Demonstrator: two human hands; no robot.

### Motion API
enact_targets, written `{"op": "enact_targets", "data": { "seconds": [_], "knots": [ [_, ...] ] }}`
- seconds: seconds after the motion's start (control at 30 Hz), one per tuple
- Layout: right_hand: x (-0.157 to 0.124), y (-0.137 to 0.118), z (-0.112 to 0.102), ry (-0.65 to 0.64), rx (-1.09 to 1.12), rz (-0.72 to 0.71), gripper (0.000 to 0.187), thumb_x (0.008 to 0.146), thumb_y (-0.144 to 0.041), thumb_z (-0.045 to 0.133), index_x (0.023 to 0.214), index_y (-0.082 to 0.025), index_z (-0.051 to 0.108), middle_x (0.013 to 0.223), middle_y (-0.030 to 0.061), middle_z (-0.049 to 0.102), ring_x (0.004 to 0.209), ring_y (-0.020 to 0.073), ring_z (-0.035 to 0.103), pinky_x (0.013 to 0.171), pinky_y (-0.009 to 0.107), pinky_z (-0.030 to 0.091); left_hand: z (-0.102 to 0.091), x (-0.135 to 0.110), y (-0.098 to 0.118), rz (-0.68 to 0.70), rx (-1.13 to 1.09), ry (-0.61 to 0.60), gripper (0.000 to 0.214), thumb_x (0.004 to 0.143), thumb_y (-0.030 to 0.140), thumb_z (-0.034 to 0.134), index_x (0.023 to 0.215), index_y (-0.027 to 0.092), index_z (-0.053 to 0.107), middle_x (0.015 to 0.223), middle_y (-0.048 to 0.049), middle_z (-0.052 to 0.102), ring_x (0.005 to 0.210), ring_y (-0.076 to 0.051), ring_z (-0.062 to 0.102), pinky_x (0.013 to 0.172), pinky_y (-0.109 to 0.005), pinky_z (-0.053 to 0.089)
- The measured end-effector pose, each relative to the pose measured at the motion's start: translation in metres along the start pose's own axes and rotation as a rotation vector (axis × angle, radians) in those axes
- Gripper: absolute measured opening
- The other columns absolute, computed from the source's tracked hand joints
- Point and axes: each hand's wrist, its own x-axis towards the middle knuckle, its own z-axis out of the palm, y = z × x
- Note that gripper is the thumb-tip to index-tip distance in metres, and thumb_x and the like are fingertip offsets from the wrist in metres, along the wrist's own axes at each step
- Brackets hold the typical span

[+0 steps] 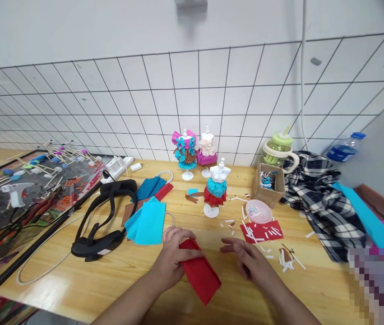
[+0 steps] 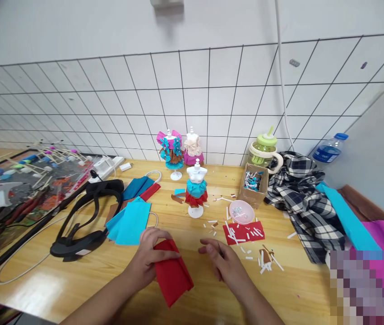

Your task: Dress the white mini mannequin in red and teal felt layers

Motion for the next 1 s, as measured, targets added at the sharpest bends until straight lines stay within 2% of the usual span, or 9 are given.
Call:
{"op": "enact_targets", "data": {
  "seconds": [0.13, 0.27, 0.4, 0.47, 0.53, 0.67, 0.73, 0.83, 1.0],
  "knots": [
    [0.02, -0.003, 0.023, -0.139, 0.11, -0.09, 0.071, 0.069, -0.058, 0.071, 0.125, -0.017, 0.054, 0.099, 0.0087, 0.071, 0.069, 0.0158, 0.061, 0.059, 0.027, 0.047, 0.009, 0.011, 0.0, 0.142, 0.026, 0.053, 0.028, 0.084, 0.03, 0.062, 0.1, 0.051, 0.071, 0.125, -0.0029, 0.058, 0.112, -0.029, 0.048, 0.097, -0.051, 0.033],
    [0.031, 0.002, 0.038, -0.095, 0.151, -0.156, 0.055, 0.068, -0.05, 0.074, 0.111, -0.018, 0.06, 0.089, 0.0048, 0.071, 0.083, 0.023, 0.066, 0.073, 0.035, 0.051, 0.027, 0.013, -0.006, 0.019, -0.184, 0.15, 0.021, 0.08, 0.035, 0.067, 0.098, 0.044, 0.074, 0.134, -0.005, 0.052, 0.122, -0.032, 0.044, 0.102, -0.053, 0.033],
    [0.028, 0.0, 0.035, 0.097, -0.075, -0.212, 0.032, 0.083, -0.045, 0.058, 0.102, -0.02, 0.062, 0.094, 0.0071, 0.071, 0.086, 0.0242, 0.065, 0.077, 0.037, 0.051, 0.037, 0.014, -0.011, -0.376, -0.846, 0.198, 0.055, 0.086, 0.051, 0.055, 0.137, 0.032, 0.049, 0.131, -0.0138, 0.054, 0.12, -0.03, 0.051, 0.1, -0.049, 0.041],
    [0.023, -0.005, 0.034, 0.16, -0.233, -0.23, 0.03, 0.089, -0.043, 0.049, 0.102, -0.02, 0.062, 0.091, 0.0071, 0.071, 0.082, 0.0231, 0.065, 0.073, 0.035, 0.049, 0.039, 0.016, -0.011, -0.504, -1.247, 0.097, 0.068, 0.085, 0.064, 0.047, 0.141, 0.026, 0.041, 0.123, -0.0158, 0.06, 0.113, -0.03, 0.058, 0.095, -0.047, 0.045],
    [0.018, -0.01, 0.036, 0.161, -0.343, -0.254, 0.029, 0.091, -0.041, 0.044, 0.102, -0.02, 0.062, 0.088, 0.0063, 0.071, 0.078, 0.0214, 0.064, 0.071, 0.032, 0.048, 0.04, 0.018, -0.01, -0.544, -1.447, 0.0, 0.077, 0.077, 0.068, 0.056, 0.138, 0.023, 0.042, 0.12, -0.0158, 0.063, 0.11, -0.031, 0.061, 0.091, -0.045, 0.047],
    [0.014, -0.014, 0.035, 0.113, -0.499, -0.288, 0.025, 0.09, -0.036, 0.045, 0.097, -0.02, 0.063, 0.087, 0.0045, 0.07, 0.075, 0.0191, 0.063, 0.067, 0.029, 0.045, 0.04, 0.02, -0.01, -0.627, -1.253, 0.061, 0.056, 0.067, 0.044, 0.078, 0.112, 0.02, 0.057, 0.1, -0.0089, 0.069, 0.09, -0.025, 0.066, 0.079, -0.035, 0.051],
    [0.014, -0.011, 0.022, 0.185, -0.624, -0.283, 0.024, 0.089, -0.036, 0.049, 0.1, -0.021, 0.063, 0.093, 0.0051, 0.071, 0.082, 0.0201, 0.064, 0.071, 0.029, 0.046, 0.034, 0.019, -0.013, -0.664, -1.038, 0.11, 0.04, 0.071, 0.041, 0.074, 0.101, 0.019, 0.059, 0.095, -0.0073, 0.069, 0.085, -0.023, 0.066, 0.074, -0.033, 0.051],
    [0.014, -0.002, -0.011, 0.318, -0.932, -0.22, 0.022, 0.091, -0.032, 0.044, 0.1, -0.023, 0.062, 0.099, 0.0045, 0.07, 0.088, 0.0216, 0.065, 0.071, 0.03, 0.044, 0.012, 0.016, -0.028, -0.645, -0.638, 0.126, 0.03, 0.078, 0.038, 0.064, 0.102, 0.02, 0.062, 0.103, -0.0074, 0.069, 0.095, -0.026, 0.065, 0.082, -0.036, 0.051],
    [0.011, 0.014, -0.058, 0.294, -1.28, -0.145, 0.026, 0.089, -0.021, 0.046, 0.107, -0.026, 0.063, 0.103, 0.0051, 0.069, 0.085, 0.021, 0.067, 0.061, 0.027, 0.042, -0.018, 0.005, -0.07, -0.673, -0.18, 0.045, 0.027, 0.08, 0.031, 0.056, 0.105, 0.022, 0.063, 0.109, -0.0049, 0.07, 0.102, -0.026, 0.064, 0.09, -0.04, 0.049]
  ]
}}
